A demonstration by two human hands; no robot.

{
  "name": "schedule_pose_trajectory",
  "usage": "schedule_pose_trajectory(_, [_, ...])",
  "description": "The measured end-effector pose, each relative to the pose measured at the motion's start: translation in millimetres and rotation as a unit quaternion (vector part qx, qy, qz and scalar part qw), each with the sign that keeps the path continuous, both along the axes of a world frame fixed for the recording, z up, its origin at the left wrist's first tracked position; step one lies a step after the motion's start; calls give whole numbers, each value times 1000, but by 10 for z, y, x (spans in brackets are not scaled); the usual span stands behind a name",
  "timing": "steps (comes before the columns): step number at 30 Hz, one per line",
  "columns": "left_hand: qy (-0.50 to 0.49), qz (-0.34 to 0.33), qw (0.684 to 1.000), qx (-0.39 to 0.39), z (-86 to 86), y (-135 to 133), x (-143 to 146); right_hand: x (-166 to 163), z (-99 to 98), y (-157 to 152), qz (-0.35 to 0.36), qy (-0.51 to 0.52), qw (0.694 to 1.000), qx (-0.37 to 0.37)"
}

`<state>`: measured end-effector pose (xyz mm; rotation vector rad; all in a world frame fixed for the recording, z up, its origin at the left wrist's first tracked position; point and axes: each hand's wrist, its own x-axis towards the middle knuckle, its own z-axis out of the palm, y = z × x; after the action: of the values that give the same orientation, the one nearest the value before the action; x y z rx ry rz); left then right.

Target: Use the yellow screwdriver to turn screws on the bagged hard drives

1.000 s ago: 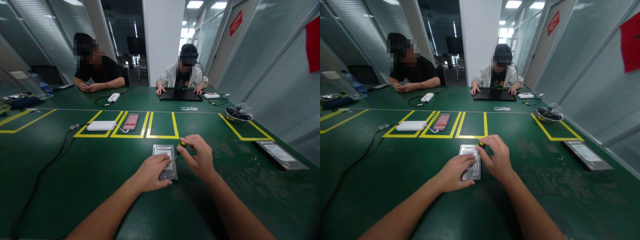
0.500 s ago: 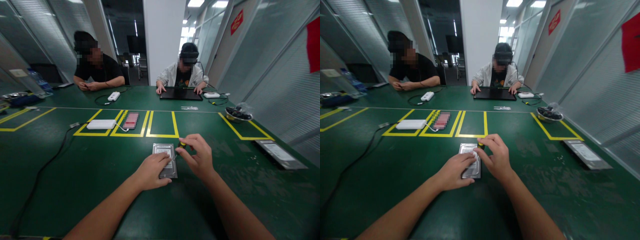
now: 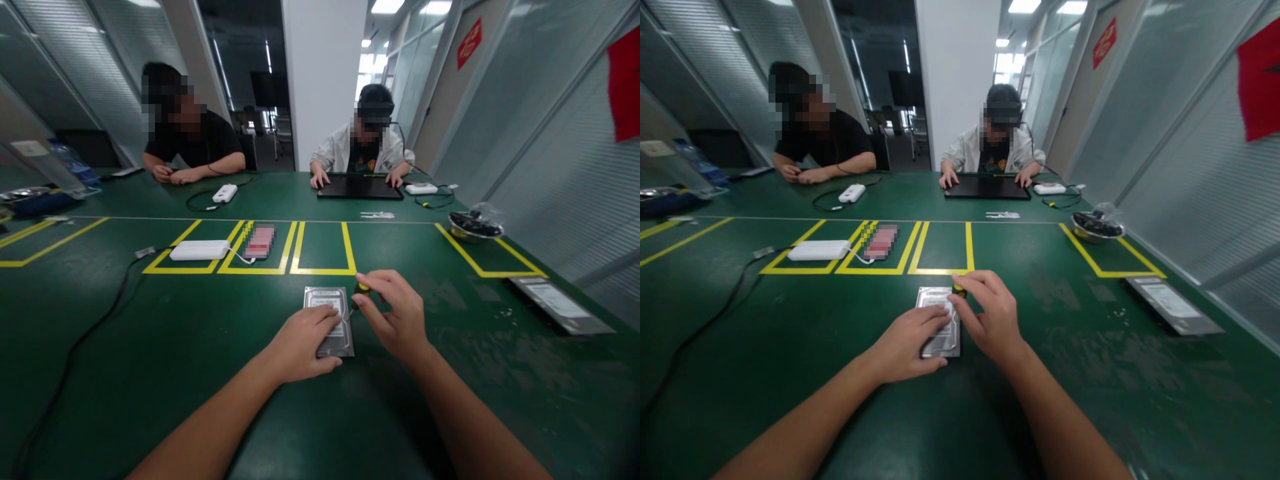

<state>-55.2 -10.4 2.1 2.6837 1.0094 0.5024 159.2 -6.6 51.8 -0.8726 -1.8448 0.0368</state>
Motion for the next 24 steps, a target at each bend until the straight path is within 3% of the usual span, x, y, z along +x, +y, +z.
schedule_pose_trajectory(16, [-6, 3, 1000, 2, -30, 3, 7, 3, 76, 52, 20, -18, 1000, 4])
schedule_pose_trajectory(24, [-3, 7, 1000, 2, -36, -1, 15, 34, 364, 141, 55, -131, 990, -23])
